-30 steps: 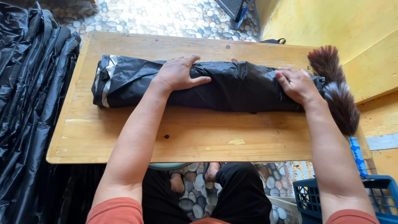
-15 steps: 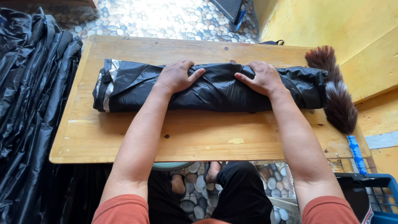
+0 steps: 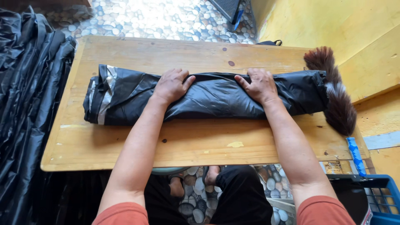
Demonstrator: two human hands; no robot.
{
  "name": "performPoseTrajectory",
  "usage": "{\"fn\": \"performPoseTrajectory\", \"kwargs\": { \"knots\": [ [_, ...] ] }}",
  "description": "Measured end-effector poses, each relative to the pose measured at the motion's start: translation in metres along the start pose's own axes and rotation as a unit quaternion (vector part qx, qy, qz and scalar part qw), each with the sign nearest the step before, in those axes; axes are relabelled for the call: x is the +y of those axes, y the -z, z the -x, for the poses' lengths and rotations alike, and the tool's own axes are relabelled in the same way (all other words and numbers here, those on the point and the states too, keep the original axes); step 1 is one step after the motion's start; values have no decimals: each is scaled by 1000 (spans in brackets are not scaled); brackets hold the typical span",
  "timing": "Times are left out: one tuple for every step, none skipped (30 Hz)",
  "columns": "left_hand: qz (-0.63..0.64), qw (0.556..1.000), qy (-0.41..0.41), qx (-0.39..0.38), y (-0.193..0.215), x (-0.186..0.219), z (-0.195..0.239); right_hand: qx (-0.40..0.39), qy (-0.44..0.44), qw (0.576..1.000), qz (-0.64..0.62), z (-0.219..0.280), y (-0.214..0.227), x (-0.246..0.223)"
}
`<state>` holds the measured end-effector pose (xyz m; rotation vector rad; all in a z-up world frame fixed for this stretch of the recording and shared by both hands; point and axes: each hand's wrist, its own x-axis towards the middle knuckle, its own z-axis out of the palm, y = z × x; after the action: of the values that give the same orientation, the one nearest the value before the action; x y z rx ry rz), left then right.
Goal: The person folds a black plastic bag on a wooden table, tucks the ends, and smooths the surface. They then use a blue strap to secure the folded bundle, wrapping it around and fastening the buckle.
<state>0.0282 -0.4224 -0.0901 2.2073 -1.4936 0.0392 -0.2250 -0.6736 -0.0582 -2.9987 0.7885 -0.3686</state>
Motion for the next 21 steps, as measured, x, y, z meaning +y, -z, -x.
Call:
{"fn": "performPoseTrajectory", "kwargs": {
  "knots": [
    [1,1000,-2,0,-1,1,-1,1,-2,1000,1,-2,0,1],
    [-11,1000,-11,10,-1,1,-2,3,-4,1000,-10,-3,0,2],
    [-24,999,-18,17,-2,0,0,4,-5,1000,-23,-3,-2,1],
    [-23,999,-18,13,6,1,3,2,-8,1000,-24,-4,-1,-1],
    [-62,998,-25,20,12,4,7,4,-4,1000,-28,-3,0,-1],
    [-100,994,-33,27,18,7,12,7,0,999,-32,0,1,-1],
    [-99,994,-32,22,18,11,13,3,-3,999,-34,2,-1,-3],
    [-117,992,-44,23,19,16,16,4,-5,1000,-25,4,-3,-5],
    [-137,988,-57,32,23,19,11,14,-3,1000,-13,-1,0,-5],
    [-138,988,-58,36,19,17,9,18,-2,1000,-12,-3,-1,-5],
    [-156,983,-90,29,14,14,9,20,-3,1000,-6,-2,-3,-4],
    [-173,977,-122,22,8,12,9,23,-4,1000,1,-1,-5,-4],
    [-175,977,-122,23,4,17,1,25,-4,1000,1,-2,-5,-4],
    [-193,978,-75,-30,0,20,-7,19,-7,1000,6,-4,-5,-5],
    [-208,974,-28,-86,-7,26,-12,10,-10,1000,11,-2,-6,-5],
    [-207,974,-29,-87,-2,32,-19,8,-11,1000,12,-2,-7,-5],
    [-172,972,46,-155,2,39,-26,8,-13,1000,13,-2,-8,-3],
    [-136,958,120,-221,6,45,-33,7,-14,1000,15,-3,-8,-2],
    [-134,958,120,-222,28,55,-31,6,-14,1000,16,-3,-8,-3],
    [-89,953,157,-244,49,65,-29,6,-13,1000,16,-2,-8,-3],
    [-46,944,191,-265,71,76,-28,7,-13,1000,15,-2,-7,-3]
  ]
}}
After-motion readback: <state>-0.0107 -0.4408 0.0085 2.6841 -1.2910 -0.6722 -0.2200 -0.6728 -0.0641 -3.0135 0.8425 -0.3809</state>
